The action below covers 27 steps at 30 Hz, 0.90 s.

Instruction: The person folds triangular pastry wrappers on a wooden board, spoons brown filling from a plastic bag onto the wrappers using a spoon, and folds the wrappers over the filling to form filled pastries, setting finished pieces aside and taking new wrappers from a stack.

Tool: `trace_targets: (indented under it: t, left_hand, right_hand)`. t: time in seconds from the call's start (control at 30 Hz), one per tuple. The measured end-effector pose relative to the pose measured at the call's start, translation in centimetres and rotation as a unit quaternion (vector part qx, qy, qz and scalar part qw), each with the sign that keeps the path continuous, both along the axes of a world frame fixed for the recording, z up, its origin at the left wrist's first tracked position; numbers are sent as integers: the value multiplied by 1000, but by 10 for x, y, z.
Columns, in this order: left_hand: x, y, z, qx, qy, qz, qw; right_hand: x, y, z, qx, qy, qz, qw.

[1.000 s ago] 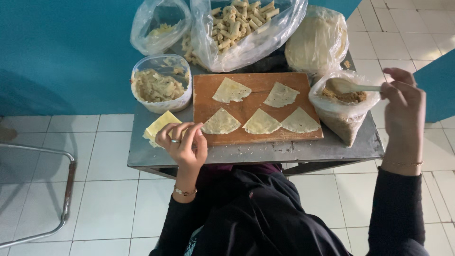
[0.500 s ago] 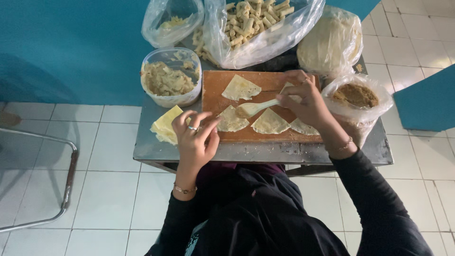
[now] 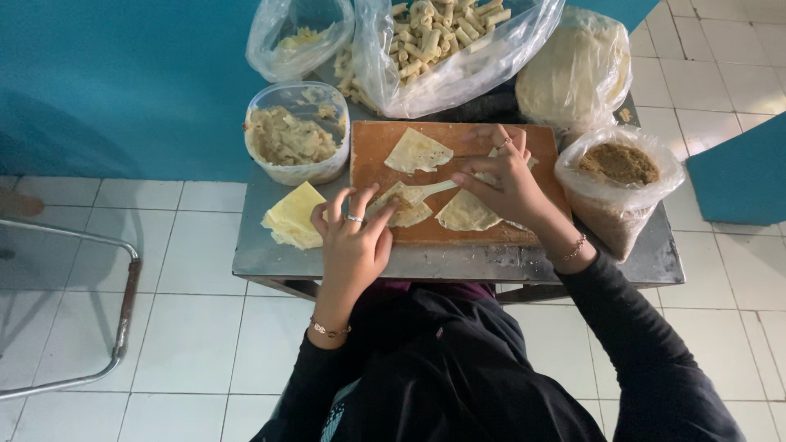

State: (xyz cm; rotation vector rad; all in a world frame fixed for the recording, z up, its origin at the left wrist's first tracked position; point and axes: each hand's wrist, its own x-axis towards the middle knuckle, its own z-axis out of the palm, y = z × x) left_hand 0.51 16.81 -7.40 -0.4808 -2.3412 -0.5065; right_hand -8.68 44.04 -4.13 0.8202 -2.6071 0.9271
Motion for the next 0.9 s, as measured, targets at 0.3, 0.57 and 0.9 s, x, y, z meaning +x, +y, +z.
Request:
trace_targets:
  t: [0.3,0.57,0.9]
  left_hand:
    - [-1,1,-2,-13,-11,27,999]
    - [0,1,-2,-2,-25,17,1000]
    - [0,-1,-5,43,6,12,999]
  right_hand:
    - [3,-3,6,6,16,5,1000]
    - [2,-2,5,11,21,1,1000]
    - [-6,17,-4,-17,-10,8,1000]
